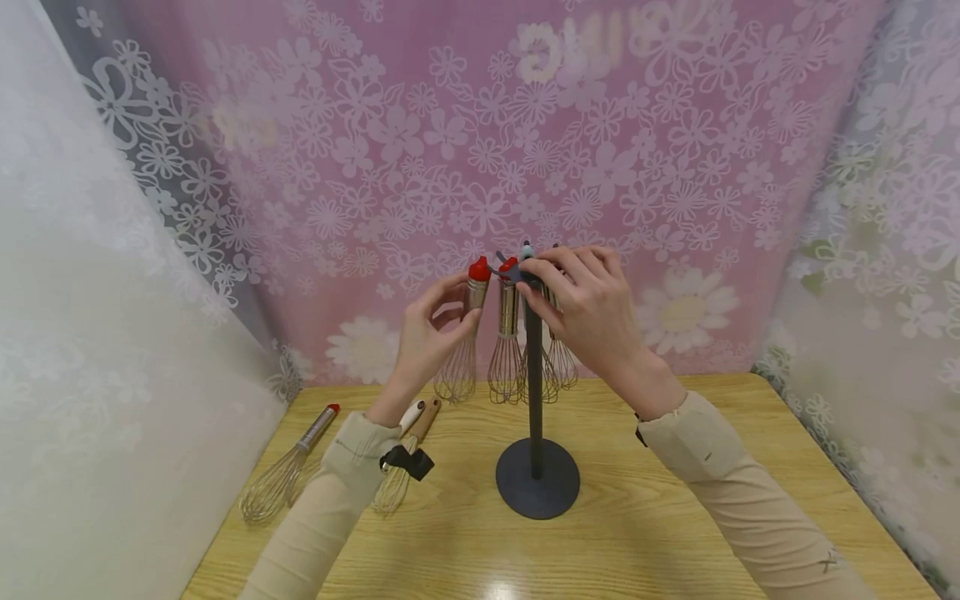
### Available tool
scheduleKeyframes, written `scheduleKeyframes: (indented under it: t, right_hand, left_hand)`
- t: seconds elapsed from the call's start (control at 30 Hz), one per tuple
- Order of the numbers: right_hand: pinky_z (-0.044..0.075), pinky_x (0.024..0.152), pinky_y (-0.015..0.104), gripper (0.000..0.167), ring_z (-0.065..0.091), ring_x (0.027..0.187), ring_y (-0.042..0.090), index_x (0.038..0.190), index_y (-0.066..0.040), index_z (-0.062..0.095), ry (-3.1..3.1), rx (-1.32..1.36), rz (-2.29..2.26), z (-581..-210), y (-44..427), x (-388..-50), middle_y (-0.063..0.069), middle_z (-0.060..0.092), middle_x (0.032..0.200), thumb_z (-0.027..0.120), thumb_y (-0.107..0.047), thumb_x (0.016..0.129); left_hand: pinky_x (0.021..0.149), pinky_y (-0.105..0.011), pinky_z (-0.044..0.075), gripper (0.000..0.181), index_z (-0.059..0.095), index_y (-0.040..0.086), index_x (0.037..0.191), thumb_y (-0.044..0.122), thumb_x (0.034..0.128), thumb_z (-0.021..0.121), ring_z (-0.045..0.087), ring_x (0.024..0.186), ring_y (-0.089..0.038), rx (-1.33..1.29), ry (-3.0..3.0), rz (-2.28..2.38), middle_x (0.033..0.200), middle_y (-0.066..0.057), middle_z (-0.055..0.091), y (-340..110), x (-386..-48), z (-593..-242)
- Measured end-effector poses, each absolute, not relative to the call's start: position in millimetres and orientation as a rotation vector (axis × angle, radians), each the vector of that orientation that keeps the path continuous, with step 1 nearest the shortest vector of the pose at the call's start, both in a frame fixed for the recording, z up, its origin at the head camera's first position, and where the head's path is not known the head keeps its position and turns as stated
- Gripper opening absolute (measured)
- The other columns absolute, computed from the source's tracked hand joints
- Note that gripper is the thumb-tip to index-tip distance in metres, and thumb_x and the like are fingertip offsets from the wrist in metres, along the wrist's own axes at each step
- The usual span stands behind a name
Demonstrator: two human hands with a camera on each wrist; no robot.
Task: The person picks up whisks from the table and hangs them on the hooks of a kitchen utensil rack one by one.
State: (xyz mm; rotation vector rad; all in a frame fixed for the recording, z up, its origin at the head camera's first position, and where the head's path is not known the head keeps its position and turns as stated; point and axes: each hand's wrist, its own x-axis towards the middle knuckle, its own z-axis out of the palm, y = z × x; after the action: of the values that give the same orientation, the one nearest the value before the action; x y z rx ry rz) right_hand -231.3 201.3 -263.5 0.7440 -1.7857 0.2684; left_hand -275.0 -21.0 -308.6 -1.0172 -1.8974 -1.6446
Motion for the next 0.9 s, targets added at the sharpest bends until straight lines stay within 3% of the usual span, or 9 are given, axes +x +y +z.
scheduleKeyframes:
  t: [0.53, 0.9]
  right_hand:
    - [0.047, 0.085, 0.054, 0.041, 0.064, 0.091, 0.039, 0.111, -0.003, 0.073, -1.814, 0.742, 0.233, -262.2, 201.9, -230.7, 0.018, 0.071, 0.103, 0.055, -0.039, 0.105]
    - [0.046, 0.084, 0.054, 0.038, 0.063, 0.089, 0.039, 0.110, -0.004, 0.074, -1.812, 0.742, 0.239, -261.7, 201.1, -230.6, 0.017, 0.071, 0.102, 0.058, -0.037, 0.104]
  left_hand:
    - [0.090, -0.031, 0.059, 0.046, 0.064, 0.000, 0.133, -0.005, 0.0879, 0.071, 0.066, 0.105, -0.030, -1.010, -1.934, -1.607, 0.121, -0.019, 0.066, -24.6, -273.2, -304.0]
    - [0.090, -0.039, 0.060, 0.044, 0.066, 0.001, 0.132, -0.004, 0.0890, 0.072, 0.066, 0.104, -0.030, -1.041, -1.917, -1.601, 0.116, -0.019, 0.068, -25.2, -272.5, -302.7]
